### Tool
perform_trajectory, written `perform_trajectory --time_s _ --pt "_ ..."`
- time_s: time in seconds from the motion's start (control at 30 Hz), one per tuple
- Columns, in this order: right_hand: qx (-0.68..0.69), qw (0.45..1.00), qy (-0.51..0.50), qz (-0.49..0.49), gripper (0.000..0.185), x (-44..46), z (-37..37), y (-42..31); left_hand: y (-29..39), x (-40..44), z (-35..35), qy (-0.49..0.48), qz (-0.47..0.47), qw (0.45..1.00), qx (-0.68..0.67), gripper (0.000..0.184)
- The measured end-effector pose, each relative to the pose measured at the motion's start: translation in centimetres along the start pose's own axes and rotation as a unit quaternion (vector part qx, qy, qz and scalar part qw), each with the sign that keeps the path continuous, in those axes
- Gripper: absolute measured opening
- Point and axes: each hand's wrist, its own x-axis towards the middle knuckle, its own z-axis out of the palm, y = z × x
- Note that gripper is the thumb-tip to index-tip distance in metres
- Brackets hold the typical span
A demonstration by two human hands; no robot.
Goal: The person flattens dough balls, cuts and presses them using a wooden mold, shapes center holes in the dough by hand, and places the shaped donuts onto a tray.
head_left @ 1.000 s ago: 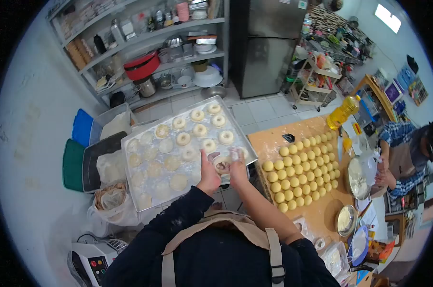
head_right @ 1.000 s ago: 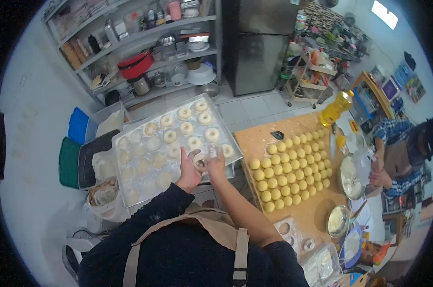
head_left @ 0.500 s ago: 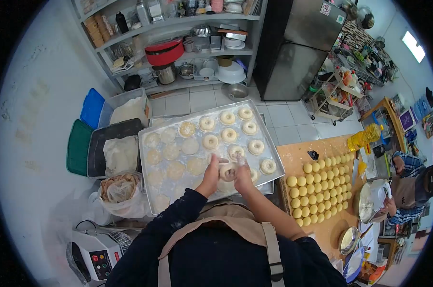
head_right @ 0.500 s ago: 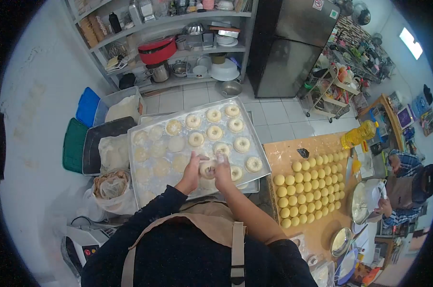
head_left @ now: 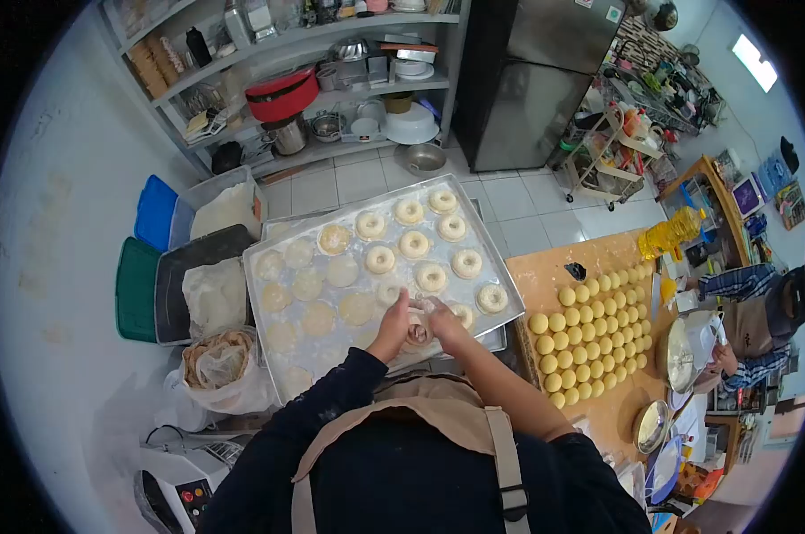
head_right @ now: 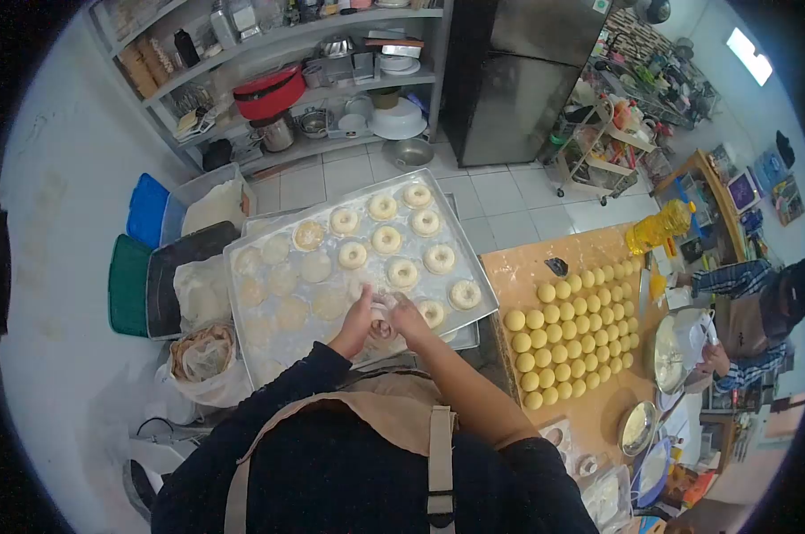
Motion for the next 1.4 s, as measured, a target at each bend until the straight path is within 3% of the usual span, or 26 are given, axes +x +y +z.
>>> perform_trajectory --time_s 0.03,0.07,0.1,0.17,0.23,0.43,0.47,0.57,0.63,0.67,0.73,0.77,0.8,0.87,0.93,1.03,1.13,1.27,1.4 --pt "-0.016 1.000 0.016 0.003 0.041 -0.1 0.1 -0.2 -0.3 0.4 -0.7 -0.031 0.039 0.996 0.069 0.068" --pt "-0.065 0.995 0.052 -0.057 0.041 1.0 -0.3 1.8 -0.7 0.8 -1.1 -0.061 0.078 0.986 0.137 0.068" --pt "-0.114 0.983 0.088 -0.116 0.040 2.9 -0.8 5.7 -0.4 0.3 -0.5 -0.036 0.063 0.997 -0.015 0.068" --pt "-0.015 0.987 0.110 -0.113 0.040 2.7 -0.5 6.1 0.3 -1.2 1.2 0.019 0.026 0.949 -0.314 0.066" --pt "0.273 0.959 0.074 0.009 0.039 -0.6 1.4 -0.5 -0.5 -0.4 0.8 0.042 0.002 0.960 -0.275 0.065" --pt "0.306 0.950 0.043 0.040 0.040 1.2 0.8 1.6 -1.1 -0.6 1.4 0.064 0.006 0.964 -0.260 0.063" --pt "0.260 0.964 0.017 0.050 0.040 1.2 0.6 1.8 -1.3 -0.5 1.4 0.068 0.013 0.959 -0.275 0.063" --pt "0.111 0.990 -0.057 0.060 0.036 1.0 0.2 2.1 -0.8 -0.7 -0.4 -0.010 -0.018 0.992 -0.121 0.062" --pt "-0.001 0.994 -0.100 0.040 0.030 0.4 0.4 1.3 -1.5 -0.6 -0.4 0.054 0.065 0.996 0.033 0.062" --pt "0.021 0.998 -0.055 0.028 0.031 0.0 0.7 1.0 -1.8 -0.5 -0.4 0.086 0.106 0.985 0.110 0.062" --pt "0.065 0.997 0.035 0.003 0.032 -0.5 1.5 0.0 -1.4 -1.0 0.4 0.056 0.028 0.992 -0.114 0.063" --pt "0.061 0.998 0.016 -0.026 0.035 0.9 0.9 2.9 -1.3 -1.3 0.6 0.040 -0.012 0.974 -0.225 0.063" --pt "0.057 0.997 -0.003 -0.054 0.039 3.3 -0.2 8.0 -1.5 -1.4 0.6 0.040 -0.015 0.971 -0.235 0.064" --pt "0.078 0.997 -0.015 -0.027 0.044 4.3 -0.6 10.4 -2.0 -1.9 0.5 0.039 -0.021 0.966 -0.254 0.066" --pt "0.126 0.988 -0.003 0.088 0.044 2.8 -0.3 8.7 -4.2 -0.2 -0.8 0.072 -0.029 0.981 -0.176 0.068" --pt "0.060 0.992 0.034 0.106 0.042 1.0 0.4 6.4 -6.3 0.9 -1.6 0.098 -0.012 0.989 -0.109 0.070" --pt "0.090 0.992 0.049 0.072 0.042 -0.4 0.7 4.5 -6.2 0.7 -1.7 0.096 -0.006 0.994 -0.055 0.072" --pt "-0.115 0.991 0.073 0.017 0.039 1.8 0.0 8.0 -6.2 0.4 -1.1 0.120 0.031 0.992 -0.005 0.071" --pt "-0.211 0.971 0.093 -0.065 0.035 1.1 -0.2 7.8 -5.2 -1.0 -0.8 0.087 0.053 0.994 0.034 0.069"
